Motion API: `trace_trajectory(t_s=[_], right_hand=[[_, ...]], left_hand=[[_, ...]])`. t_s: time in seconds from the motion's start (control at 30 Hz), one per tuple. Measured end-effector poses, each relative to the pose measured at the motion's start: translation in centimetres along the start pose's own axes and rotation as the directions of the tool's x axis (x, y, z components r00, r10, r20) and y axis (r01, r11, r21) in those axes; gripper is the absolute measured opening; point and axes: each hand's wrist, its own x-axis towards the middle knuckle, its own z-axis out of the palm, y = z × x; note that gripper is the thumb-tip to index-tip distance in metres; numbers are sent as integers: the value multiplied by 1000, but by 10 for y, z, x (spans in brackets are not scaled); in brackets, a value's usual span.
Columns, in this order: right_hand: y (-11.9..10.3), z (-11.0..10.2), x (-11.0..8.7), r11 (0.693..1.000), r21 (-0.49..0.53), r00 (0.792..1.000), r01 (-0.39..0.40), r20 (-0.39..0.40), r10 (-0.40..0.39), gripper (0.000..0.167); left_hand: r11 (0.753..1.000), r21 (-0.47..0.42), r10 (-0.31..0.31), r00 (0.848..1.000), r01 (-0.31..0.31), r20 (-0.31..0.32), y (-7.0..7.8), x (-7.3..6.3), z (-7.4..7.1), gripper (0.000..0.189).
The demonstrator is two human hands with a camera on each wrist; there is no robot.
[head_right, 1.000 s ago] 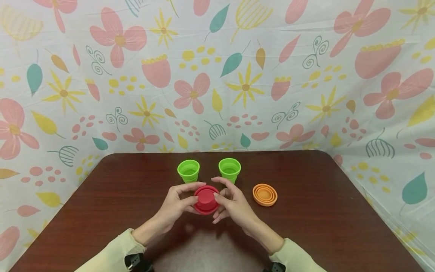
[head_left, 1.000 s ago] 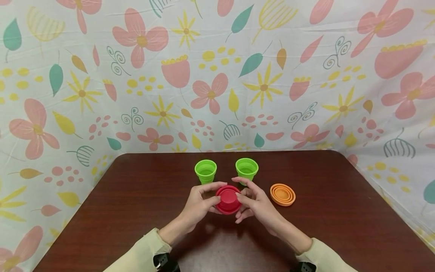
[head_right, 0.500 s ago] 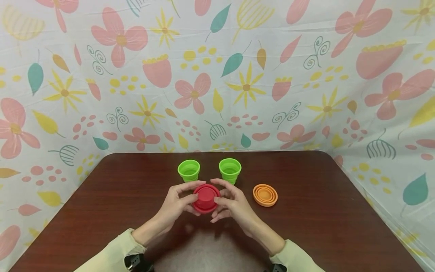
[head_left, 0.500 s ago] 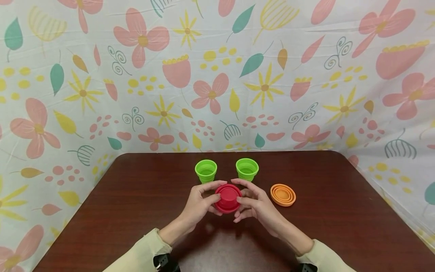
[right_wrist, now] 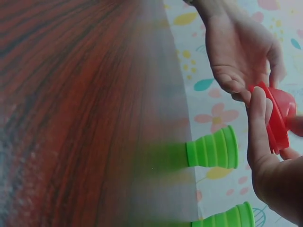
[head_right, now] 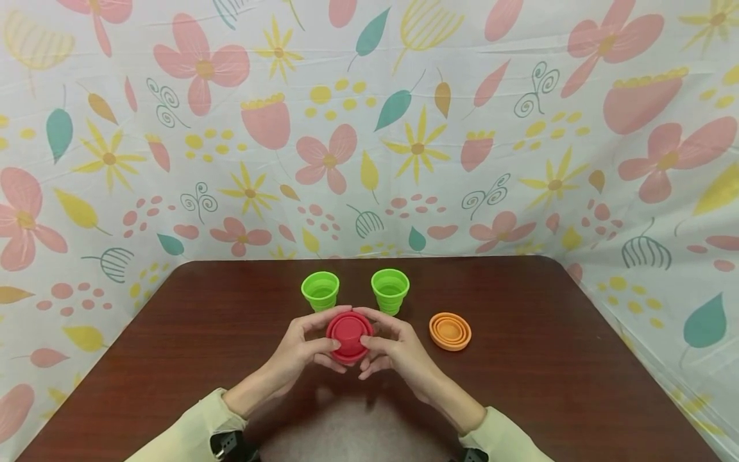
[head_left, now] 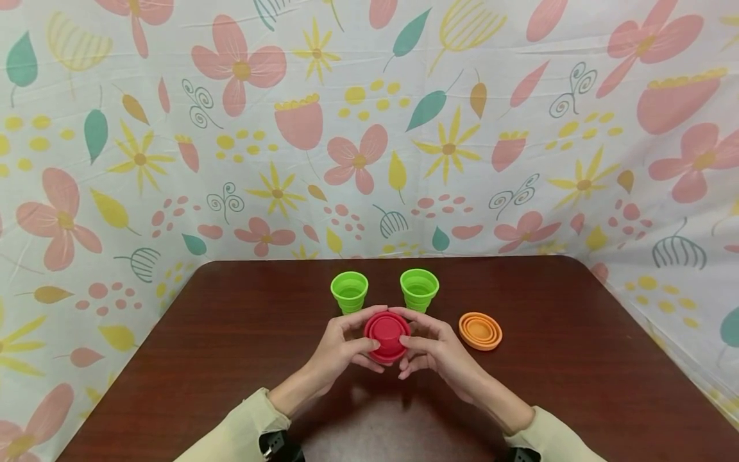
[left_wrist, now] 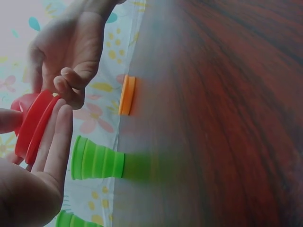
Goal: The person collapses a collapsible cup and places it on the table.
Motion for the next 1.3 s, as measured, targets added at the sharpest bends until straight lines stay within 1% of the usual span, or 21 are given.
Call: trace_trajectory(t_s=[0.07,0.2,0.37,0.53,0.67,0.8,1.03,1.2,1.3], right_hand=[[-1,0,-1,1000,7,1000,-3,8,3,61],[-1,-1,0,1000,7,1000,-3,0,3,64],[1,-2,0,1000,-10,1000,0,-16,0,65],[-1,-2,-1,1000,-8,1000,16,3,-16,67],[-2,-1,0,1000,-9,999,28,16,-28,69],[-1,-1,0,999,-25,999,31,12,-31,69],[3,-2,1,999,-52,1000,3,-22,-4,69],[3,-1,1,998,-63,999,21,-25,-23,69],[3,-1,2,997,-68,999,40,-21,-42,69]], left_hand=[[1000,4,10,1000,-10,1,0,0,0,60],[1000,7,27,999,-27,17,0,0,1,63],[1000,9,24,999,-25,41,-2,0,-1,67],[1000,-13,18,998,-17,60,-2,0,-3,68],[1000,-13,21,997,-20,70,-1,0,-2,68],[1000,-14,22,998,-21,63,-1,0,0,70],[999,-32,18,999,-17,42,-1,-1,4,71],[1000,-12,29,999,-28,27,-2,1,5,71],[1000,-7,23,1000,-23,9,-3,2,6,70]])
